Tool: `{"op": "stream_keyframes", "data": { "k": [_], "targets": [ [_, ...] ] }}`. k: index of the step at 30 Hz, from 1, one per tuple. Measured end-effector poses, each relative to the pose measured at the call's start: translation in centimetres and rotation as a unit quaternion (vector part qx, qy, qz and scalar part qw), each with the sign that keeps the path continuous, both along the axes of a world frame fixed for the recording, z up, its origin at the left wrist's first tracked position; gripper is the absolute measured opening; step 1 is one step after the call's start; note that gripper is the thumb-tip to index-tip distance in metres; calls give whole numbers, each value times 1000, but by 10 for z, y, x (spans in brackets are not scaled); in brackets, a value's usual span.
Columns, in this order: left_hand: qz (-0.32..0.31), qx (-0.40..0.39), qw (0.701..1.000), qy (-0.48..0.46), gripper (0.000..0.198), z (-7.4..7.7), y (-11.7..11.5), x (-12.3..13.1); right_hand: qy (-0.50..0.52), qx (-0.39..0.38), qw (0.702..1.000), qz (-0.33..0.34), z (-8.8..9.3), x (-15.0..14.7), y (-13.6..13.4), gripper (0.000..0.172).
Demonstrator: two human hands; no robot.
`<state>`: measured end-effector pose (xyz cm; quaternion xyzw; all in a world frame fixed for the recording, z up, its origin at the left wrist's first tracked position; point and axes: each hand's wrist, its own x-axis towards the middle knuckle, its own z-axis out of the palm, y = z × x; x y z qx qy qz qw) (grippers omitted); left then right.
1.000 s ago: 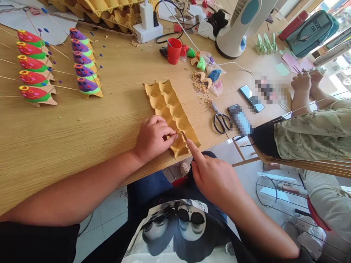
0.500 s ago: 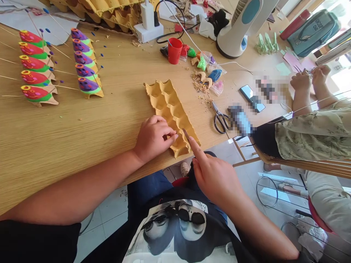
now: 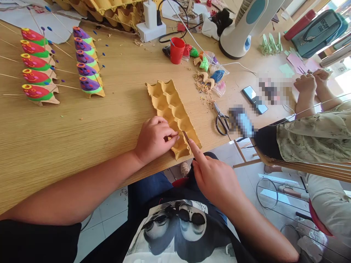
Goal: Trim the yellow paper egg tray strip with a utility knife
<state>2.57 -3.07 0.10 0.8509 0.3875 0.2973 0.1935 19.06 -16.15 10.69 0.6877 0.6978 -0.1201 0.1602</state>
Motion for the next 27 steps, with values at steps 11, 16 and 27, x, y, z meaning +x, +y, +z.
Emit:
{"op": "stream_keyframes", "data": {
  "k": [11,16,27],
  "targets": [
    [0,-3,1000,0,18,0,0,0,-10,-2,1000,12,-1,-1,0,66],
    [-4,1,1000,1,20,0,0,0,7,-8,1000,-4,-5,-2,15,64],
    [-2,15,1000,3,19,-2,0,0,21,-18,1000,7,-4,3,10,65]
  ]
}}
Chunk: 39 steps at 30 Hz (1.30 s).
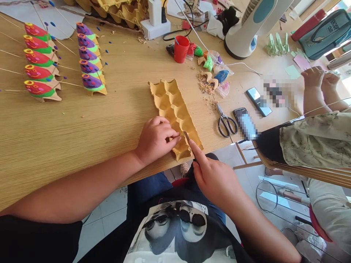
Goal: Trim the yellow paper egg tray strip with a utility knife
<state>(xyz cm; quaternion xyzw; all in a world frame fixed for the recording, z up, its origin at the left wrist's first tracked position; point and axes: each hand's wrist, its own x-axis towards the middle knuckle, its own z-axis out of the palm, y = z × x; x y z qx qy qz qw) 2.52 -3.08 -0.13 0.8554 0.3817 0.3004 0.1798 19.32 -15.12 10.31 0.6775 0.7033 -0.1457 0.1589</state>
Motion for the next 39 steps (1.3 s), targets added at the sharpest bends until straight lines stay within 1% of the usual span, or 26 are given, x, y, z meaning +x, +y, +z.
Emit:
{"op": "stream_keyframes", "data": {
  "k": [3,6,9,11,18,24,28,34,39],
  "targets": [
    [-2,0,1000,0,20,1,0,0,15,13,1000,-5,-2,3,5,63],
    [2,-9,1000,0,21,2,0,0,35,38,999,-11,0,7,9,63],
    [6,-18,1000,-1,20,4,-1,1,49,63,997,-13,3,9,4,64],
    [5,-17,1000,-1,18,4,-1,1,51,59,997,-5,3,10,0,64],
    [-5,-7,1000,-7,17,4,-1,0,23,39,999,20,-4,11,-2,64],
    [-2,9,1000,-6,20,2,-1,0,-42,40,998,32,-6,-1,0,68],
    [11,5,1000,4,24,3,-2,0,-62,35,997,41,-6,-6,7,70],
    [30,9,999,7,22,5,-1,2,-58,20,996,58,-2,4,9,71],
    [63,0,998,1,20,5,7,0,-47,54,995,70,-10,8,22,67]
  ]
}}
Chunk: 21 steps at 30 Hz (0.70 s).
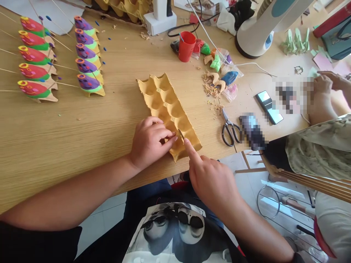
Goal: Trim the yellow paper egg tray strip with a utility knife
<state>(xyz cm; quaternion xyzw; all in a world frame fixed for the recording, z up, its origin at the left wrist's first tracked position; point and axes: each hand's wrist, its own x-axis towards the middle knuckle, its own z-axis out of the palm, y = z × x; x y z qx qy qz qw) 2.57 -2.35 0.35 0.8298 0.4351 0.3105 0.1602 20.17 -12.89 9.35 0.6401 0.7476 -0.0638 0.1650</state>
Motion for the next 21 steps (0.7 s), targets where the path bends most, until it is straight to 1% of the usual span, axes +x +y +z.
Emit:
{"op": "stream_keyframes", "data": {
  "k": [3,7,11,14,18,21],
  "targets": [
    [-1,-10,1000,1,19,0,2,-2,13,6,1000,17,-4,5,4,66],
    [-6,-10,1000,6,16,0,0,-2,11,-14,999,39,-4,10,6,67],
    [-5,-8,1000,11,18,0,-2,-1,-1,-41,997,60,0,8,17,71],
    [-4,-13,1000,12,16,0,-2,0,1,-64,996,65,4,8,24,73],
    [2,-14,1000,11,14,0,-3,1,1,-91,993,77,11,14,22,78],
    [3,-20,1000,5,16,-1,-3,1,-4,-103,991,85,13,16,21,77]
  ]
}}
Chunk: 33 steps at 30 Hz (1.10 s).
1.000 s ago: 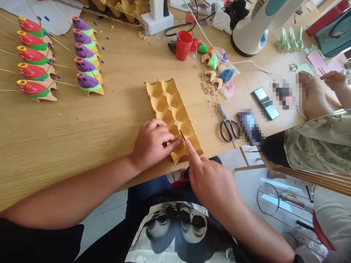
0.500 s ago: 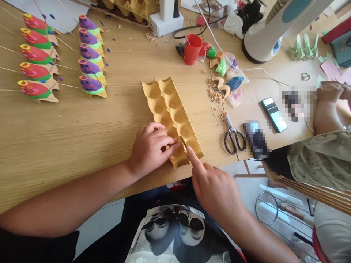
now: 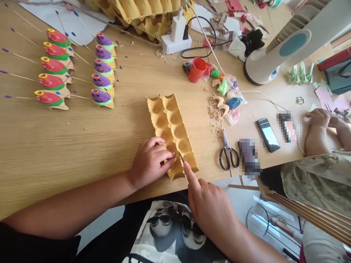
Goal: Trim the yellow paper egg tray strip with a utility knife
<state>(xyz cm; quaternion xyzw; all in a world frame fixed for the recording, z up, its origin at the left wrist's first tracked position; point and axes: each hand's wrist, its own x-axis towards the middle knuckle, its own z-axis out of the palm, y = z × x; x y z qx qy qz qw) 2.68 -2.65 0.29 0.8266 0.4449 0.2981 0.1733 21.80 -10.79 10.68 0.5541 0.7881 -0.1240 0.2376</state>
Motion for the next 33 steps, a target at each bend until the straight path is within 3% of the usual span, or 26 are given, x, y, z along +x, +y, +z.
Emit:
{"op": "stream_keyframes", "data": {
  "k": [5,17,24,33],
  "targets": [
    [-3,5,1000,1,19,-3,1,-1,-10,5,1000,-22,-2,-5,7,70],
    [-11,24,1000,-13,23,-5,5,2,17,70,994,-84,-5,-15,-5,61],
    [-23,47,998,-19,18,-7,2,1,40,78,987,-134,-1,-22,-27,61],
    [-36,53,997,-33,19,-6,2,2,39,92,986,-131,-4,-22,-36,61]
  ]
}}
